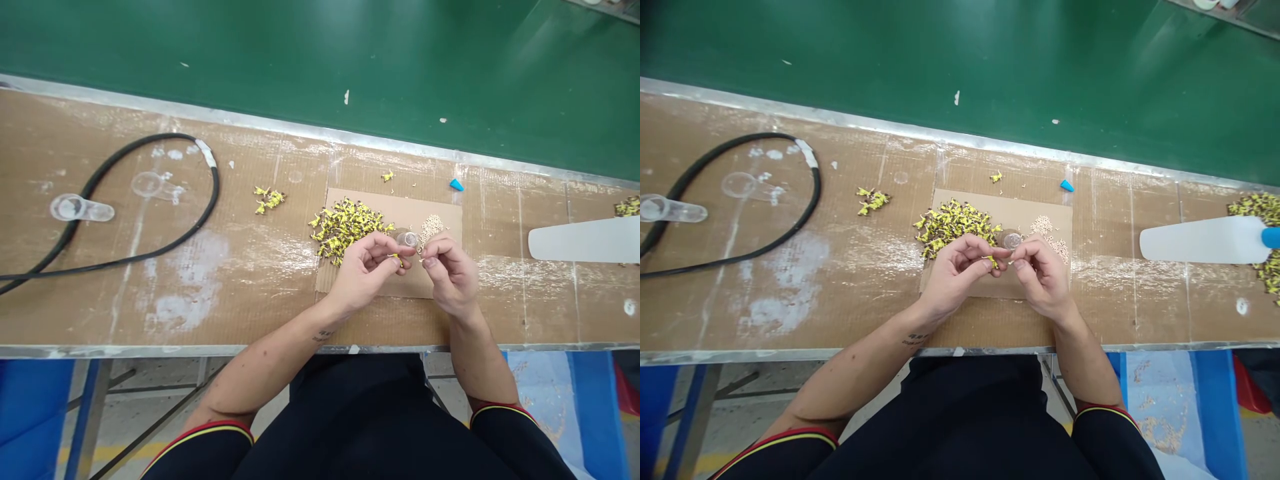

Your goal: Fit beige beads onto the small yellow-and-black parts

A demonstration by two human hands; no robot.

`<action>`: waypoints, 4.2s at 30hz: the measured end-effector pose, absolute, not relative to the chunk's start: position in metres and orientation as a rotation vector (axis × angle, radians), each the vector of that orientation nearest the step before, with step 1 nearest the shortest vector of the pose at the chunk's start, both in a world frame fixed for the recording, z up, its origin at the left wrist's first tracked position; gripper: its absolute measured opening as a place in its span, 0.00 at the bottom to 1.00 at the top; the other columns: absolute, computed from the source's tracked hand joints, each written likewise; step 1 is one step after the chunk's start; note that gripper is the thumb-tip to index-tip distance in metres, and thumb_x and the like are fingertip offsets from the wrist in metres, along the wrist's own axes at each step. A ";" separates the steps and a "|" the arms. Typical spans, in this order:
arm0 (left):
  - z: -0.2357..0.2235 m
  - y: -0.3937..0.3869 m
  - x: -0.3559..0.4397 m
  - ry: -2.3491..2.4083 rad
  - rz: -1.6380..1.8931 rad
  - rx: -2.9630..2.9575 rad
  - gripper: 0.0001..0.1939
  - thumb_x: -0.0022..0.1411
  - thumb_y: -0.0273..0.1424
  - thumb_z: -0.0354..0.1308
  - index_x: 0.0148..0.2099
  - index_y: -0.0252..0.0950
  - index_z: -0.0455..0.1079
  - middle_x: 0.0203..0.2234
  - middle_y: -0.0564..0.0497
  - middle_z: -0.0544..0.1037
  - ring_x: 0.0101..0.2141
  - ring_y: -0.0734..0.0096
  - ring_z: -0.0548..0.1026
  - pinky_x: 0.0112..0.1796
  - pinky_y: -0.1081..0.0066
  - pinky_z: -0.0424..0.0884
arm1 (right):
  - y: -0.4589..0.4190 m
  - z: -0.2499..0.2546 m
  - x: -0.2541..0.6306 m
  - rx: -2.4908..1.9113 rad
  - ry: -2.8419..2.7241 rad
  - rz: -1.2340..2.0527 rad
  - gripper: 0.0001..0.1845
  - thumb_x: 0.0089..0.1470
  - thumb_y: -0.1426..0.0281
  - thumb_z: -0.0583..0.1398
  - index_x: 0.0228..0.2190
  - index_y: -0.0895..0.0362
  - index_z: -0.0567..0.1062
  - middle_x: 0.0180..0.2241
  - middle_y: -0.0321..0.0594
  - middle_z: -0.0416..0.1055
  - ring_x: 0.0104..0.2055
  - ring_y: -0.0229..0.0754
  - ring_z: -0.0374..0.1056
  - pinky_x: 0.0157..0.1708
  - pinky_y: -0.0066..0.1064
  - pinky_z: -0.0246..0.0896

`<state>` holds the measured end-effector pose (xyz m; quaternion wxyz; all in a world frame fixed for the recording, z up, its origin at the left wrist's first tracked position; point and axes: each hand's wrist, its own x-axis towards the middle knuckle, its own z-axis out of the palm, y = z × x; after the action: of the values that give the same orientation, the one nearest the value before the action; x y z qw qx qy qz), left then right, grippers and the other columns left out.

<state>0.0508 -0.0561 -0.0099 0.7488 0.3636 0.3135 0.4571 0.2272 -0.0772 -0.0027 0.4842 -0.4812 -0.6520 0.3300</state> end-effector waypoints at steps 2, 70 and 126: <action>-0.009 -0.057 0.051 0.676 0.993 0.800 0.09 0.64 0.30 0.66 0.41 0.35 0.68 0.38 0.45 0.86 0.33 0.73 0.82 0.38 0.71 0.80 | -0.077 -0.002 0.227 -1.164 -1.591 0.807 0.05 0.66 0.68 0.59 0.36 0.51 0.73 0.30 0.36 0.66 0.32 0.40 0.63 0.31 0.33 0.60; -0.007 -0.060 0.050 0.804 1.155 0.949 0.09 0.59 0.33 0.73 0.36 0.36 0.76 0.32 0.50 0.82 0.34 0.72 0.82 0.40 0.72 0.81 | -0.081 -0.010 0.216 -1.136 -1.552 0.815 0.04 0.64 0.72 0.60 0.37 0.53 0.75 0.37 0.40 0.73 0.36 0.41 0.71 0.35 0.36 0.70; -0.015 -0.072 0.052 0.992 1.407 1.430 0.08 0.61 0.22 0.65 0.42 0.38 0.75 0.34 0.50 0.84 0.34 0.72 0.83 0.39 0.73 0.81 | -0.078 -0.001 0.214 -1.152 -1.582 0.784 0.05 0.59 0.75 0.64 0.33 0.52 0.78 0.34 0.38 0.76 0.34 0.40 0.72 0.30 0.32 0.69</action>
<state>0.0517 -0.0720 -0.0150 0.4365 0.5749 0.3988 0.5656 0.2142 -0.0780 -0.0015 0.4940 -0.4753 -0.6523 0.3233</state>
